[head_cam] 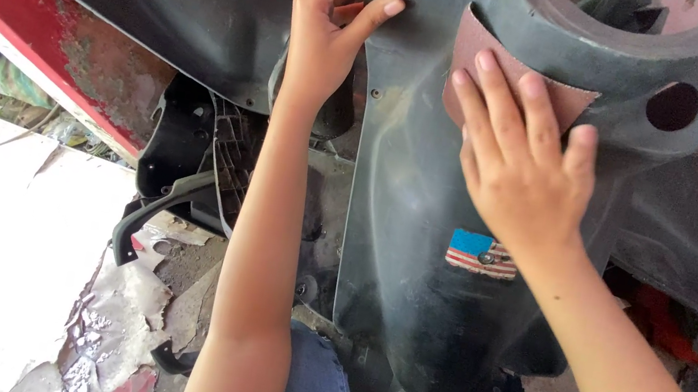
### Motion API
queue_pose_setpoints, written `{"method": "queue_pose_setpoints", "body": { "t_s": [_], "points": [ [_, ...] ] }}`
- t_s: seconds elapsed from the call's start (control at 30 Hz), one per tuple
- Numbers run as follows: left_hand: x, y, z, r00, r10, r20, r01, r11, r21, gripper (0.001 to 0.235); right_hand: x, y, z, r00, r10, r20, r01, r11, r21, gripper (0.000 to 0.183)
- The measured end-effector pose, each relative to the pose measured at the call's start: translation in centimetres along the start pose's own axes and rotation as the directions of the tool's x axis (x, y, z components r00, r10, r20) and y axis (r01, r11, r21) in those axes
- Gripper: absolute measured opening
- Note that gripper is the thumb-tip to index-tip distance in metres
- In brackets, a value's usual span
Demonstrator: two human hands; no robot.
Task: The person sands a black motorcycle fairing with a sanding block, focusing on the edges and contours. They hold the part with one hand and rub the sandpaper with the other, occasionally repositioning the fairing to access different areas.
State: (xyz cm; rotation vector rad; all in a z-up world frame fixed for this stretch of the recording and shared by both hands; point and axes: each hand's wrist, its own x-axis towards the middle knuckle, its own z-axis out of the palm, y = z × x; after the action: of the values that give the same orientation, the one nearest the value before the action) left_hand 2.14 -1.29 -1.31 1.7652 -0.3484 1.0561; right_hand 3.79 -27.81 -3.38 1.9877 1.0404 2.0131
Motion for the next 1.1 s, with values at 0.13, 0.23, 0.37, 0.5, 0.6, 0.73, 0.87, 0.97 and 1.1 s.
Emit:
{"method": "queue_pose_setpoints", "body": {
  "t_s": [0.13, 0.23, 0.37, 0.5, 0.6, 0.73, 0.87, 0.97, 1.1],
  "points": [
    [0.0, -0.1, 0.0, 1.0, -0.007, 0.004, 0.007, 1.0, 0.001, 0.018, -4.3, -3.5, 1.6, 0.919, -0.269, 0.286, 0.159, 0.921, 0.355, 0.054],
    [0.1, -0.1, -0.1, 1.0, -0.012, 0.001, 0.012, 0.999, 0.03, 0.019, -5.0, -3.8, 1.1, 0.85, -0.426, 0.309, 0.178, 0.786, 0.593, 0.049],
    [-0.1, -0.4, 0.0, 1.0, 0.015, 0.0, -0.015, 1.0, -0.003, 0.017, -4.2, 0.9, 0.1, 0.843, -0.442, 0.305, 0.323, 0.871, 0.371, 0.056],
    [-0.1, -0.3, -0.1, 1.0, 0.023, 0.016, -0.023, 0.999, 0.031, 0.016, -6.1, 1.5, -0.1, 0.963, -0.202, 0.179, 0.134, 0.933, 0.333, 0.047],
    [0.1, -0.4, -0.1, 1.0, 0.007, 0.02, -0.007, 1.0, 0.002, 0.017, -8.2, -0.4, 0.1, 0.872, -0.37, 0.32, 0.26, 0.904, 0.339, 0.054],
    [0.1, 0.0, 0.0, 1.0, -0.013, 0.013, 0.013, 1.0, 0.015, 0.017, -8.4, 1.3, 0.2, 0.828, -0.455, 0.328, 0.157, 0.749, 0.644, 0.06],
    [0.0, -0.4, 0.0, 0.999, -0.036, 0.001, 0.036, 0.999, -0.013, 0.015, -9.2, 4.8, 0.4, 0.958, -0.199, 0.207, 0.096, 0.901, 0.423, 0.056],
    [0.0, 0.0, 0.2, 0.999, -0.042, 0.009, 0.042, 0.999, -0.008, 0.013, -10.8, 3.5, 1.0, 0.974, -0.138, 0.179, 0.053, 0.909, 0.413, 0.057],
    [0.0, -0.8, -0.1, 0.998, -0.054, 0.016, 0.055, 0.995, -0.078, 0.014, -12.6, 3.0, 2.5, 0.894, -0.416, 0.166, 0.215, 0.724, 0.655, 0.058]
  ]
}}
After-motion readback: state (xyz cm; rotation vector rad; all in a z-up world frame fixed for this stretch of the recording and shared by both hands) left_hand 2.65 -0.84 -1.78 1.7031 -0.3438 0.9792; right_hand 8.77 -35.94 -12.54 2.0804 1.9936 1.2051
